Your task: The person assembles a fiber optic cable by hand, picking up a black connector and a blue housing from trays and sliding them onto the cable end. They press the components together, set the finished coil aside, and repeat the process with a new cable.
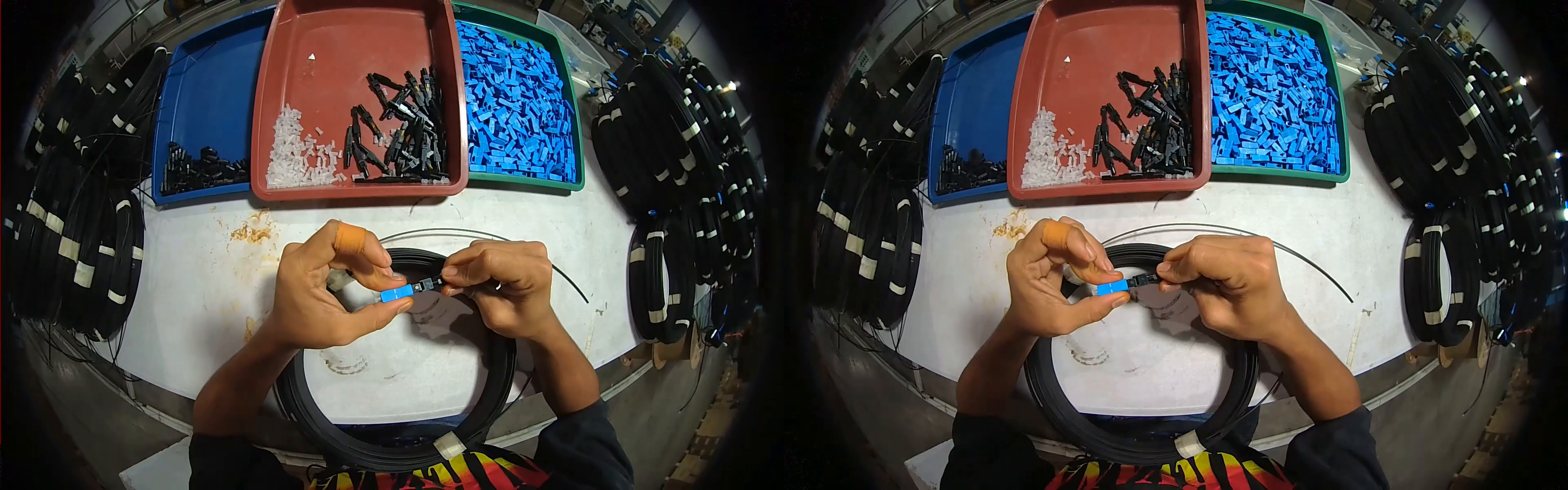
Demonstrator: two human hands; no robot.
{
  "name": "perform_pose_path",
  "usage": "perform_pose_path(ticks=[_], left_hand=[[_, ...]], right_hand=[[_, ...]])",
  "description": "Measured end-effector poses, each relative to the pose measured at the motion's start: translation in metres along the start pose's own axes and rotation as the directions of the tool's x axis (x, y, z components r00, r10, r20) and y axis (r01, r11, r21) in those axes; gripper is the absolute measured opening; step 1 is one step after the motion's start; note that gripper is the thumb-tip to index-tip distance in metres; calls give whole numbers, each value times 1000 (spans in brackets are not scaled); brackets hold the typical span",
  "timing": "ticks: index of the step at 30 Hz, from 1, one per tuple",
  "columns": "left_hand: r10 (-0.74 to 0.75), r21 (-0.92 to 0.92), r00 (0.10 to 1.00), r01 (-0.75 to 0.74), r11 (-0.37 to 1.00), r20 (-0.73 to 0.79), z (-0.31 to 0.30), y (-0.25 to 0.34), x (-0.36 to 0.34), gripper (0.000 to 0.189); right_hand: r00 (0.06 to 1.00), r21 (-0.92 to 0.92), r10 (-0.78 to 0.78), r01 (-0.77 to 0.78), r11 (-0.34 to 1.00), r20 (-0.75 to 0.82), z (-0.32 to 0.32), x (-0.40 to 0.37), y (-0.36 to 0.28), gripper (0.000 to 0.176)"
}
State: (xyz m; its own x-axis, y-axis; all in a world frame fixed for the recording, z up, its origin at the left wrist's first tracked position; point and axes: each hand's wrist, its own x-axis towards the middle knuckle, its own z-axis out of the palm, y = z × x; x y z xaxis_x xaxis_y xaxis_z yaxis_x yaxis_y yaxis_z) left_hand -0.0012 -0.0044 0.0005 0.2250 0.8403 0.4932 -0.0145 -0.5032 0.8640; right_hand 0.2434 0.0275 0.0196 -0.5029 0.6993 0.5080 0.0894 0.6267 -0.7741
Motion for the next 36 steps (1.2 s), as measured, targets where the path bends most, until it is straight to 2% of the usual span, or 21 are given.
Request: perform_pose_path(ticks=[4,7,10,12,13,15,19,21,22,24,26,28,31,32,34,35,36], left_hand=[[-13,-30,1000,13,999,6,1,3,1,43],[-4,14,999,4,1000,35,1,3,2,40],[-13,-13,1000,13,1000,-3,0,1,2,37],[69,246,995,-86,965,78,-4,1,4,41],[70,244,995,-86,966,76,-3,1,4,41],[138,369,986,-162,915,91,-1,2,6,38],[130,338,990,-141,931,53,-1,2,9,34],[271,419,953,-303,856,136,-2,2,15,26],[272,420,953,-304,855,136,0,2,15,26],[363,431,916,-401,809,170,3,2,13,19],[333,408,932,-363,838,144,2,4,11,18],[251,343,962,-272,899,106,-1,4,8,19],[178,302,976,-209,930,126,0,2,9,19],[178,303,976,-208,930,125,1,1,9,19],[305,363,944,-330,871,127,3,-1,10,19],[304,361,944,-330,872,129,2,0,10,19],[344,410,919,-393,823,192,1,2,9,20]], right_hand=[[1000,22,1,-1,1000,16,-4,1,-1,23],[1000,27,20,-21,999,19,-6,1,0,23],[1000,26,18,-18,1000,3,-3,0,3,22],[999,-37,48,-49,998,-26,2,0,1,22],[999,-39,49,-50,998,-24,4,-1,2,22],[999,-143,-53,54,988,10,6,-2,4,23],[995,-176,-90,81,981,-42,9,-3,3,26],[993,-201,-116,106,974,-35,11,-2,4,25],[990,-230,-139,127,965,-34,12,-1,4,25],[981,-287,-195,186,940,-2,8,0,4,25],[968,-336,-249,247,909,38,9,2,6,24],[912,-395,-409,380,836,11,15,5,8,27],[873,-421,-486,455,785,37,12,2,9,28],[873,-420,-486,456,785,38,12,2,7,28],[863,-456,-501,469,756,58,12,3,2,21],[865,-457,-499,466,757,56,12,2,1,21],[913,-424,-401,393,816,76,11,0,-1,20]])
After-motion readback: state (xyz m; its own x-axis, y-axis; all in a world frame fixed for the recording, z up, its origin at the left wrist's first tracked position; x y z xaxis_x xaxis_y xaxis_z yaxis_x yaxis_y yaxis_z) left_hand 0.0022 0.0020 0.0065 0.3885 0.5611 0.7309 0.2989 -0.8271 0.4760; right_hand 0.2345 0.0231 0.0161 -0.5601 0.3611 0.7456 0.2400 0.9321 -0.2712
